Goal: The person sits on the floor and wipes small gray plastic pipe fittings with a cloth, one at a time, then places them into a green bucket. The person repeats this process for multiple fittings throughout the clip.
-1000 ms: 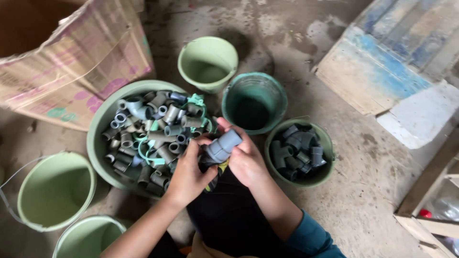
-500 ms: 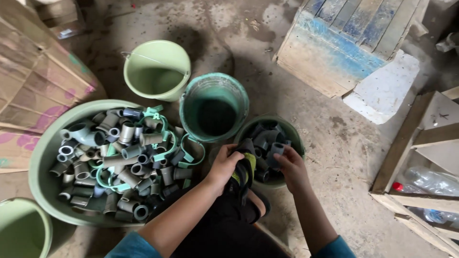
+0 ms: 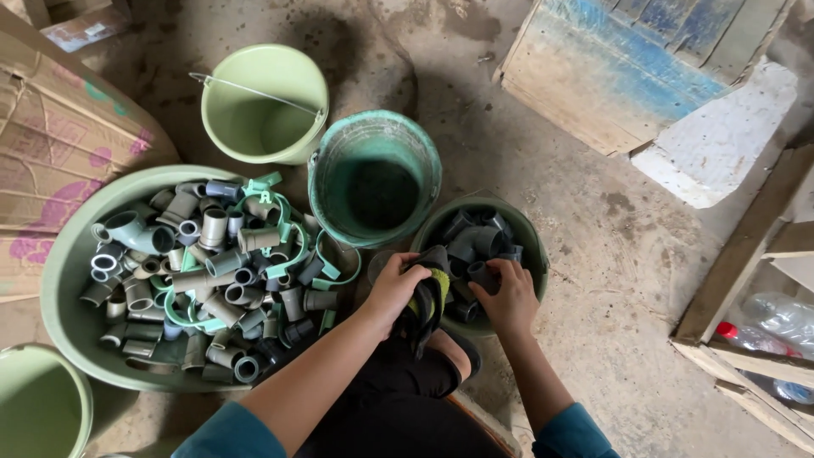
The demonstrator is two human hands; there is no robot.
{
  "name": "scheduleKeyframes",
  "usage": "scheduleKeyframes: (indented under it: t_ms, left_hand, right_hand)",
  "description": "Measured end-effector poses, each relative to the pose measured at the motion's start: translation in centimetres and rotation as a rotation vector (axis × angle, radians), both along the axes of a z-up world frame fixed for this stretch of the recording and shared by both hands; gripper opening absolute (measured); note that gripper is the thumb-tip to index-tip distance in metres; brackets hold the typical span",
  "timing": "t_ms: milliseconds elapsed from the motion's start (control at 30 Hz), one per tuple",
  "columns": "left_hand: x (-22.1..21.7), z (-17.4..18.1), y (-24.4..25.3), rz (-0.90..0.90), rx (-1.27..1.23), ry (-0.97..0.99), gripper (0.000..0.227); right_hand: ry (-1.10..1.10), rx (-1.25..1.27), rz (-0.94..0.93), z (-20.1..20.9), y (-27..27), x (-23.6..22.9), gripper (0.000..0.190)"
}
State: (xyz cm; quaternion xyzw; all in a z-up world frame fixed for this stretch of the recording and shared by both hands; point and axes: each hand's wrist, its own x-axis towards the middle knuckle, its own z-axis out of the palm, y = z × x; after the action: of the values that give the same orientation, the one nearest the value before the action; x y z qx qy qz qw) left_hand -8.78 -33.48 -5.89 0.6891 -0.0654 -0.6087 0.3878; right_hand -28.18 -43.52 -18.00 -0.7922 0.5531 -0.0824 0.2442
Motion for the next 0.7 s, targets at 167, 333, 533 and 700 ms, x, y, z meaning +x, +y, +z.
scheduleKeyframes:
  t_ms: [167, 333, 533, 700]
  left_hand:
    - [-0.1, -0.1, 0.4, -0.002, -0.008, 0.009, 0.064]
    - [-0.2, -0.6, 1.9, 0.054, -0.06, -0.038, 0.068]
    - [1.1, -0.9, 5.1, 0.316, -0.324, -0.473, 0.065]
    - [5.0, 2.9, 12.2, 0.484, -0.449, -0.587, 0.052]
  right_hand:
    - [-0.149, -0.067, 0.03, 0.0, 0.5, -0.1, 0.058]
    - [-0.57, -0.031, 0.084, 1.4, 2.6, 1.8, 0.045]
    - [-1.088, 0.612, 0.339, 4.1, 7.6, 8.8, 0.054]
    - [-1.302, 1.025, 0.582, 5.9, 12.1, 16.5, 0.072]
